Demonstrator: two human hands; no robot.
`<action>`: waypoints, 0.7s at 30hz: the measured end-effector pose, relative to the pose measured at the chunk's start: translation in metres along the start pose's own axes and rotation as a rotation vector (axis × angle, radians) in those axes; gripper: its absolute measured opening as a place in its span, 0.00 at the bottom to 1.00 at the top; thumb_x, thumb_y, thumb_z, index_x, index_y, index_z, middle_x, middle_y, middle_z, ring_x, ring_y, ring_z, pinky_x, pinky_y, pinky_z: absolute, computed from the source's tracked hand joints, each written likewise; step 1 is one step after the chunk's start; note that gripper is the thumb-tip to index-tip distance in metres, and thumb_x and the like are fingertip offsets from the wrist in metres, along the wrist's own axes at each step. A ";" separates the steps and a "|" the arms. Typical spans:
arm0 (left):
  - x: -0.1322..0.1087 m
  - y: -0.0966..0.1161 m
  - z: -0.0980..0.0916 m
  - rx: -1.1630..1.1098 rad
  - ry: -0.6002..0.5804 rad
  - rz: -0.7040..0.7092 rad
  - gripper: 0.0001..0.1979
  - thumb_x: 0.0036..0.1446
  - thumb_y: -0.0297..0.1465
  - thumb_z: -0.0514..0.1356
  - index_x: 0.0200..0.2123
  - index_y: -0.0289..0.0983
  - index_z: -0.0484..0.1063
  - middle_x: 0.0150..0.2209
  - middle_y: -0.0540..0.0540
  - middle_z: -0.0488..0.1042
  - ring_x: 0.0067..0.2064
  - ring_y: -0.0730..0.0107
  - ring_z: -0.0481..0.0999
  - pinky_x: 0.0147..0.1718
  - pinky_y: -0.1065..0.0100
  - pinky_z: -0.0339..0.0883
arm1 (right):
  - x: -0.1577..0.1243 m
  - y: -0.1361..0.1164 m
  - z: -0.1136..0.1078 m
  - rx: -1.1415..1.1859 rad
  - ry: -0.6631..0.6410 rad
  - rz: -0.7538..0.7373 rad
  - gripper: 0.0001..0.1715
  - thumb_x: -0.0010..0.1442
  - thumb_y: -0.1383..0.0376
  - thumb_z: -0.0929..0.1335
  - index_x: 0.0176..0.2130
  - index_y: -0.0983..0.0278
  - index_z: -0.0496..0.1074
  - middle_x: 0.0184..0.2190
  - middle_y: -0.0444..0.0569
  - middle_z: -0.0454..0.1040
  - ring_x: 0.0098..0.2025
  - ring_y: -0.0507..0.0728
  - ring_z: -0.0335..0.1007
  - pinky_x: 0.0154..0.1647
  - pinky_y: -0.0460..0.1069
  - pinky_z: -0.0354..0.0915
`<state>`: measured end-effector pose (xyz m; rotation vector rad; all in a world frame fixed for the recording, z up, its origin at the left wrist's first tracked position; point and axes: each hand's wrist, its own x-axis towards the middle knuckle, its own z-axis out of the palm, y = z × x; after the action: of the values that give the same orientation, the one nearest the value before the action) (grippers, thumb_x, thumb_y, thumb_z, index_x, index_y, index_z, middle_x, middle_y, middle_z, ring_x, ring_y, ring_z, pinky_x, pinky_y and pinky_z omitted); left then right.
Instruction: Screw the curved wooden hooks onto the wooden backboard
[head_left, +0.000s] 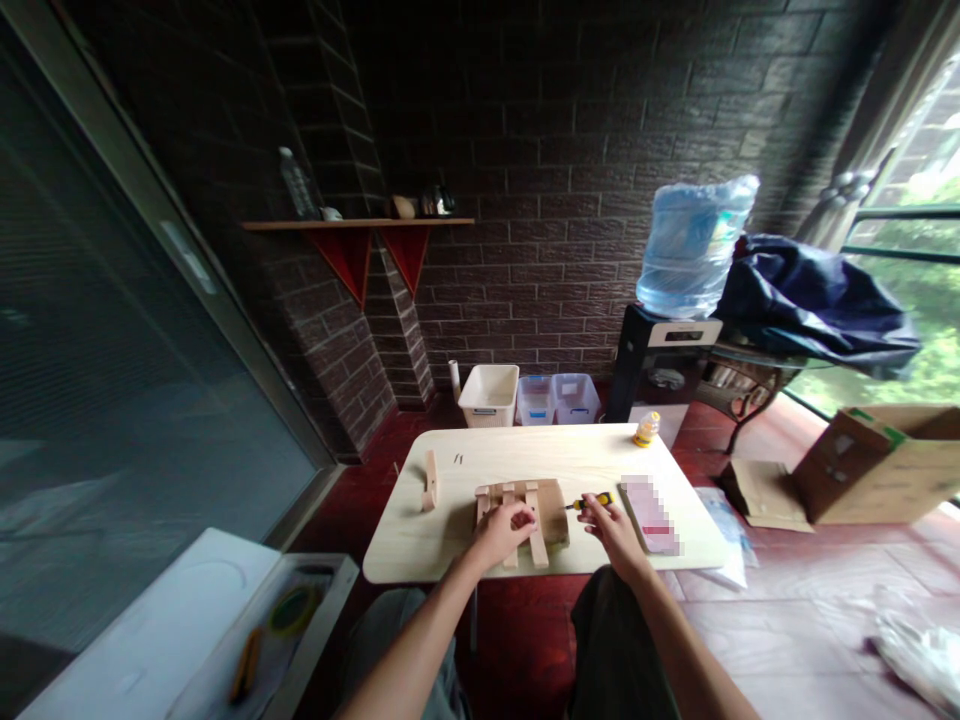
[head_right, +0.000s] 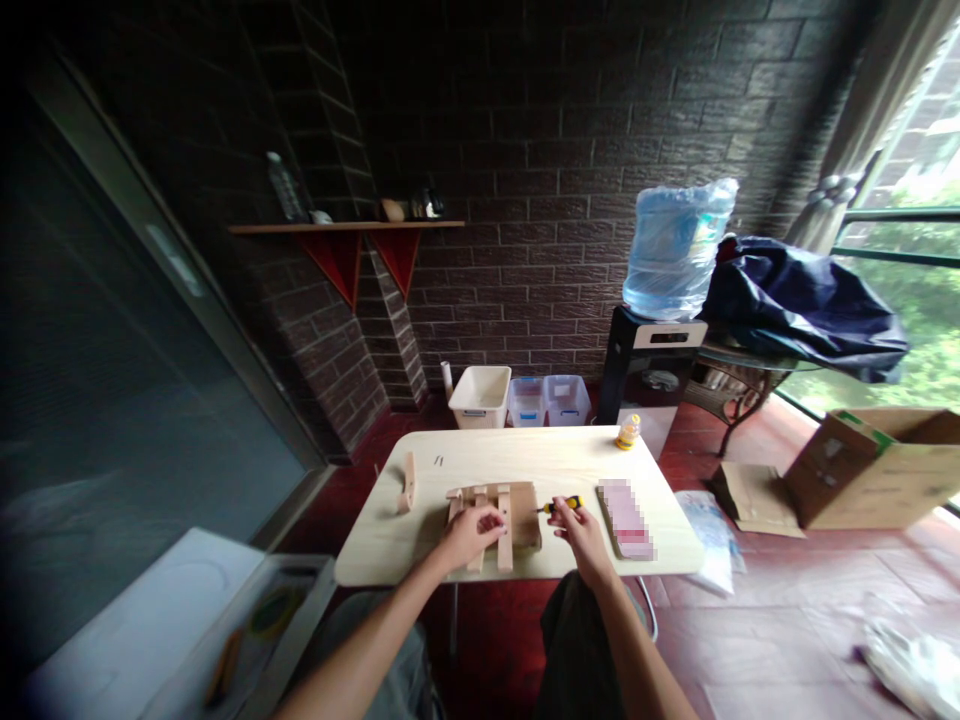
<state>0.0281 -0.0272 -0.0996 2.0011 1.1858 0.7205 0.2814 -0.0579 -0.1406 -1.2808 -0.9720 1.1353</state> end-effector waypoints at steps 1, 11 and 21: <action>0.000 0.001 0.000 0.013 0.001 -0.004 0.08 0.54 0.35 0.63 0.36 0.39 0.79 0.35 0.46 0.81 0.36 0.65 0.78 0.36 0.68 0.70 | -0.001 -0.001 0.001 0.016 -0.020 0.017 0.33 0.54 0.39 0.69 0.42 0.65 0.76 0.37 0.54 0.79 0.42 0.60 0.76 0.37 0.50 0.70; 0.004 -0.002 0.003 0.070 -0.012 0.020 0.09 0.55 0.33 0.62 0.39 0.40 0.80 0.36 0.46 0.82 0.37 0.64 0.79 0.38 0.68 0.71 | -0.003 -0.008 0.010 -0.030 -0.092 0.012 0.29 0.56 0.41 0.69 0.33 0.65 0.76 0.32 0.52 0.78 0.36 0.57 0.75 0.36 0.49 0.68; 0.007 -0.004 -0.002 0.167 -0.006 0.081 0.09 0.57 0.35 0.62 0.37 0.45 0.83 0.41 0.47 0.82 0.41 0.63 0.79 0.42 0.66 0.70 | 0.001 -0.005 0.006 -0.037 -0.097 0.022 0.31 0.55 0.40 0.69 0.35 0.65 0.76 0.33 0.52 0.78 0.36 0.57 0.74 0.35 0.48 0.68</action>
<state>0.0281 -0.0190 -0.1006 2.1980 1.2008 0.6736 0.2761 -0.0555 -0.1348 -1.2781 -1.0568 1.2108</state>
